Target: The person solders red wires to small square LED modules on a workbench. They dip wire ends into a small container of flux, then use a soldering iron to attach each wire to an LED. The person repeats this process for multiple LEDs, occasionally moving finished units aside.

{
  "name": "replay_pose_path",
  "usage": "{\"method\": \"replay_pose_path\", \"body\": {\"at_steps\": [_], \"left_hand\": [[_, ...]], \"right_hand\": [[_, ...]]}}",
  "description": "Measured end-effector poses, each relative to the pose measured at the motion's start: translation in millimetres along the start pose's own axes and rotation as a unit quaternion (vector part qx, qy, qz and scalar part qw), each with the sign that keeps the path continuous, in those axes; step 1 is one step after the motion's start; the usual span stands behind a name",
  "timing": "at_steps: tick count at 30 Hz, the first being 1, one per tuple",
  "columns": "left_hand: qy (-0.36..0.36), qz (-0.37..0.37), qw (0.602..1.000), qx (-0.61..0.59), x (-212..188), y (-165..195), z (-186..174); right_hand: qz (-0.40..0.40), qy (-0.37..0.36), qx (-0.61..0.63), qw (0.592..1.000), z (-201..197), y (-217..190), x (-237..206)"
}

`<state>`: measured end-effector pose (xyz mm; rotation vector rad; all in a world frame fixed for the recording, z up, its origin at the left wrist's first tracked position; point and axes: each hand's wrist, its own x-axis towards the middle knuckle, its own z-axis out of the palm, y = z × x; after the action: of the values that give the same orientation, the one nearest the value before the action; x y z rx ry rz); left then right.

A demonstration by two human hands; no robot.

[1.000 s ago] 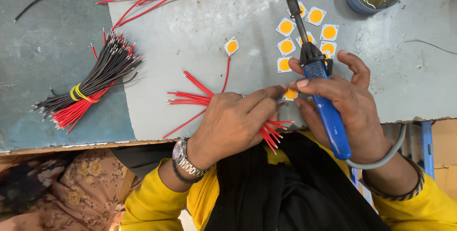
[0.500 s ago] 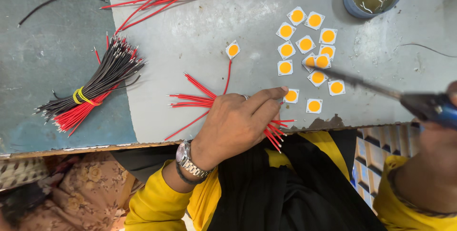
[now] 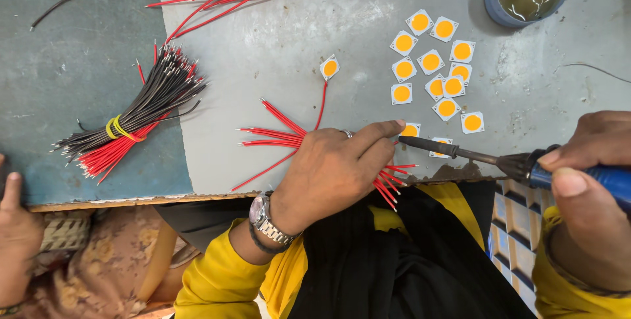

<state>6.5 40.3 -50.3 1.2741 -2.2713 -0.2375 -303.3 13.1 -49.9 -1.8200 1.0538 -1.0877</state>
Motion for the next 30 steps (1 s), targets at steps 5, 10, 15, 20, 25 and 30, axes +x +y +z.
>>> {"method": "replay_pose_path", "body": {"at_steps": [5, 10, 15, 20, 25, 30], "left_hand": [[-0.005, 0.004, 1.000, 0.012, 1, -1, 1], [-0.005, 0.016, 1.000, 0.019, 4, -3, -1], [-0.018, 0.022, 0.999, 0.021, 5, -4, -4], [-0.020, 0.023, 0.999, 0.011, 6, -5, -5], [-0.026, 0.019, 0.999, 0.005, 6, -6, -6], [-0.033, 0.013, 0.999, -0.007, 8, -8, -7]], "right_hand": [[0.003, -0.029, -0.045, 0.999, -4, 7, 0], [-0.013, -0.040, -0.081, 0.996, -23, 40, -21], [-0.009, 0.005, -0.035, 0.999, -33, 57, -28], [0.000, -0.007, -0.043, 0.999, -16, 31, -21], [-0.002, -0.041, -0.076, 0.996, -1, -1, 10], [-0.028, -0.114, -0.124, 0.985, -7, -14, 29]]}}
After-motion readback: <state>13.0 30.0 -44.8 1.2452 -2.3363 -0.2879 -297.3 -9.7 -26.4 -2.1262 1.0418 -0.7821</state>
